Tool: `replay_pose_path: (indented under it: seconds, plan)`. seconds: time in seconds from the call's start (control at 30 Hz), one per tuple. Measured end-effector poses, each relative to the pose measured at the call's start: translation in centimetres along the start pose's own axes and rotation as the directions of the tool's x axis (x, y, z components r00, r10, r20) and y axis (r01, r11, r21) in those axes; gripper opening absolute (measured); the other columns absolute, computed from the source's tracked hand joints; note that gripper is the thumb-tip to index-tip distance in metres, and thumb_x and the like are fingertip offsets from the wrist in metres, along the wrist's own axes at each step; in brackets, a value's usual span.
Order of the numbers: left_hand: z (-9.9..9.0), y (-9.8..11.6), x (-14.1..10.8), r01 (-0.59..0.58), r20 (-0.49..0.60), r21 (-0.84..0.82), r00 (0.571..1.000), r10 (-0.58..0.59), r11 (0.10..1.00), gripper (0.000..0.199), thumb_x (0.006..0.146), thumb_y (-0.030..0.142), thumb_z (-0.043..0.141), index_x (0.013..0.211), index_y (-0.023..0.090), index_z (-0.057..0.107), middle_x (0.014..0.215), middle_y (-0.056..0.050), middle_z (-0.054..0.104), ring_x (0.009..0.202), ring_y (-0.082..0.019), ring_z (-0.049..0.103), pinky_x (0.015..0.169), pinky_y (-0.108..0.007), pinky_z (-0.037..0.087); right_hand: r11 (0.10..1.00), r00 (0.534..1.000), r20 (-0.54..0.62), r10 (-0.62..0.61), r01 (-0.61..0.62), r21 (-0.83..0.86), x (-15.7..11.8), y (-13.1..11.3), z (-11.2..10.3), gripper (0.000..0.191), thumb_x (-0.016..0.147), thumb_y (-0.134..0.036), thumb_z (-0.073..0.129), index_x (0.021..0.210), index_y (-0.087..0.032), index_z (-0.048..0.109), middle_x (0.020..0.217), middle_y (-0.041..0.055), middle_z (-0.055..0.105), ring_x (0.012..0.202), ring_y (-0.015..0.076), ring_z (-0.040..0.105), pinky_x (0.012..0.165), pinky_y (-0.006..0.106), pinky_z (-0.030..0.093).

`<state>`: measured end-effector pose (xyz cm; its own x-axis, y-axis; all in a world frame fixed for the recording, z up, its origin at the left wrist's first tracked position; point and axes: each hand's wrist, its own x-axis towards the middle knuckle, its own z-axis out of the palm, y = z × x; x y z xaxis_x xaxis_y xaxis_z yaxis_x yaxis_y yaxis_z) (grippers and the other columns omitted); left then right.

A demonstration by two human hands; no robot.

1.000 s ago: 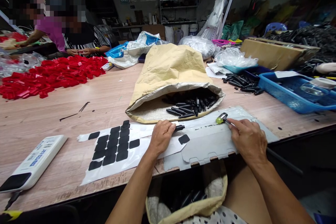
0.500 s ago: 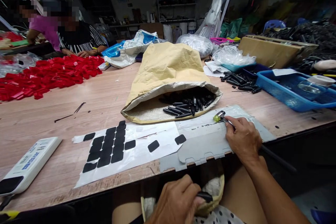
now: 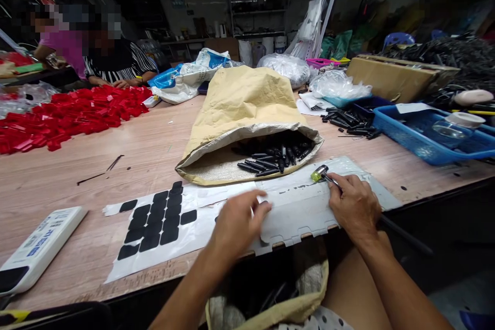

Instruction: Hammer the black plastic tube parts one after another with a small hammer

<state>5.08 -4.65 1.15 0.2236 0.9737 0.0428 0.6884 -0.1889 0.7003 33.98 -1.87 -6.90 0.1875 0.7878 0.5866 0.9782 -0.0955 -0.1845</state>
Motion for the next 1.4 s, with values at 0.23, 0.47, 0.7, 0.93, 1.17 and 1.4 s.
replay_pose_path:
  seconds: [0.23,0.47,0.7,0.93,1.17,1.4]
  plan:
    - [-0.4,-2.9,10.5,0.245,-0.181,0.216,0.961,-0.208,0.945,0.024,0.093,0.042,0.053,0.097,0.025,0.070,0.091,-0.008,0.073,0.089,-0.029,0.065,0.068,-0.033,0.040,1.000,1.000,0.006,0.005,-0.005,0.013,0.1,-0.2,-0.2,0.026,0.095,-0.026,0.056,0.115,-0.025,0.073,0.096,0.0056,0.067,0.083,0.0211,0.048,0.072,0.034,0.031]
    - [-0.5,-3.3,11.1,0.447,-0.247,0.335,0.891,-0.380,0.829,0.015,0.084,0.037,0.055,0.091,0.026,0.062,0.098,-0.013,0.074,0.097,-0.036,0.068,0.072,-0.038,0.046,1.000,1.000,-0.006,0.026,-0.026,0.007,0.2,-0.2,-0.1,0.024,0.094,-0.027,0.058,0.112,-0.025,0.074,0.093,0.0044,0.066,0.082,0.0201,0.047,0.073,0.033,0.030]
    - [-2.3,-3.4,9.8,0.383,-0.349,0.198,0.888,-0.300,0.902,0.016,0.077,0.032,0.065,0.091,0.025,0.062,0.088,-0.007,0.073,0.086,-0.029,0.068,0.070,-0.035,0.046,0.999,0.999,0.006,0.037,-0.037,-0.002,0.2,-0.3,-0.2,0.024,0.094,-0.027,0.058,0.112,-0.026,0.074,0.094,0.0043,0.066,0.083,0.0203,0.047,0.073,0.033,0.030]
    - [-5.8,-1.7,7.2,0.001,-0.561,-0.006,0.828,-0.004,1.000,0.025,0.079,0.034,0.071,0.100,0.021,0.071,0.082,0.000,0.069,0.075,-0.017,0.062,0.070,-0.028,0.045,0.999,0.999,0.015,0.043,-0.043,-0.014,0.2,-0.3,-0.2,0.025,0.095,-0.028,0.058,0.113,-0.026,0.074,0.094,0.0046,0.066,0.084,0.0205,0.048,0.073,0.033,0.030]
    - [-1.1,-4.4,3.7,-0.165,-0.049,-0.011,0.985,0.164,0.986,0.017,0.082,0.024,0.071,0.099,0.024,0.074,0.092,-0.002,0.069,0.091,-0.021,0.058,0.079,-0.032,0.044,1.000,1.000,-0.003,0.024,-0.024,0.007,0.0,-0.1,0.1,0.026,0.096,-0.029,0.056,0.114,-0.025,0.074,0.094,0.0052,0.066,0.083,0.0207,0.049,0.072,0.033,0.030]
    - [1.4,-5.7,2.7,-0.149,-0.073,-0.084,0.987,0.143,0.985,0.018,0.079,0.022,0.076,0.096,0.022,0.072,0.091,-0.002,0.066,0.092,-0.022,0.057,0.080,-0.033,0.044,1.000,0.999,0.040,0.008,-0.009,0.029,0.4,0.1,-0.3,0.026,0.095,-0.027,0.056,0.113,-0.024,0.075,0.094,0.0059,0.067,0.085,0.0214,0.054,0.073,0.034,0.035]
